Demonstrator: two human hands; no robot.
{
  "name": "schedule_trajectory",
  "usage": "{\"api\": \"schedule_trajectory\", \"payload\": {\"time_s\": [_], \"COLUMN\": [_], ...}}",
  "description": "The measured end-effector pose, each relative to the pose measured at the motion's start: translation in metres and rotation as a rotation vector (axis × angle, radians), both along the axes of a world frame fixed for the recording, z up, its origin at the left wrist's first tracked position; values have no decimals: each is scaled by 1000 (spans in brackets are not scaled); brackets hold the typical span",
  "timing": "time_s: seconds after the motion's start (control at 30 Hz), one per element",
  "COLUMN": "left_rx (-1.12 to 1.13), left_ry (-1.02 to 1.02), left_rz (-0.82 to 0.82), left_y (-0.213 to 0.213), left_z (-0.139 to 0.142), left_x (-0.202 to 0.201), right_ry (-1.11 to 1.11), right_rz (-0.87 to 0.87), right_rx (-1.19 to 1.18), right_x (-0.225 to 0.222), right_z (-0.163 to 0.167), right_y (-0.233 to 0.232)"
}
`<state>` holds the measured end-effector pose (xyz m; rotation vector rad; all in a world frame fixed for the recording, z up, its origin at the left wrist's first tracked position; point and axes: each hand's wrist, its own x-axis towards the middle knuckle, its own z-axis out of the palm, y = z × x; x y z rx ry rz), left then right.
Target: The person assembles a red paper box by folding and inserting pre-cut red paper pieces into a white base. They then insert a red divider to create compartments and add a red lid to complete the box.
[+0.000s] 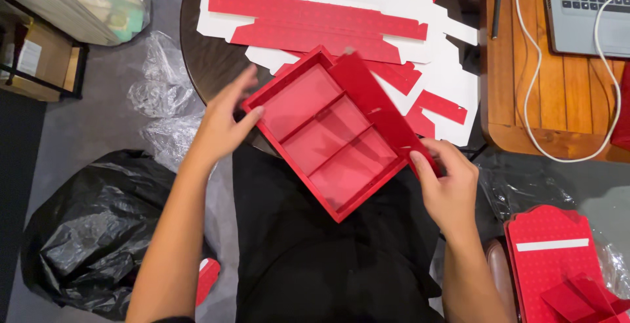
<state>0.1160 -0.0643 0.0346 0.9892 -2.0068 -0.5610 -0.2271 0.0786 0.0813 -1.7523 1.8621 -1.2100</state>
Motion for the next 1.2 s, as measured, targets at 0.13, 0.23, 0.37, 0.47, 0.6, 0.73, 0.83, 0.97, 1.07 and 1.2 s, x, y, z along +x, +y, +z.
{"api": "schedule_trajectory", "payload": {"time_s": [0.13,0.23,0.37,0.47,0.6,0.73,0.83,0.97,1.07,1.2], "left_rx": [251,111,270,91,-268,-366,-250,-328,-351,-361], "left_ry": [44,22,33,-44,-279,-388,-487,-508,-525,-541], "left_rz": [202,319,375,327,58,-161,-261,-258,-265,-265], "left_y": [27,56,78,76,51,22,5,-4,-4,-4], "left_z": [-26,-29,-9,14,40,44,36,22,16,13], "left_x": [-6,-19,-32,-32,-39,-64,-71,-70,-67,-66], "right_ry": [-44,26,201,404,444,428,456,494,508,521], "right_rz": [-13,26,87,100,157,190,211,213,202,220], "right_rx": [6,32,15,-22,-3,-31,-33,-29,-48,-61], "right_x": [-7,-10,-10,-5,2,4,4,5,7,9], "right_z": [-13,-13,-5,-3,-3,-3,-4,-8,-12,-15], "right_y": [1,0,-11,-19,-28,-29,-29,-29,-30,-30]}}
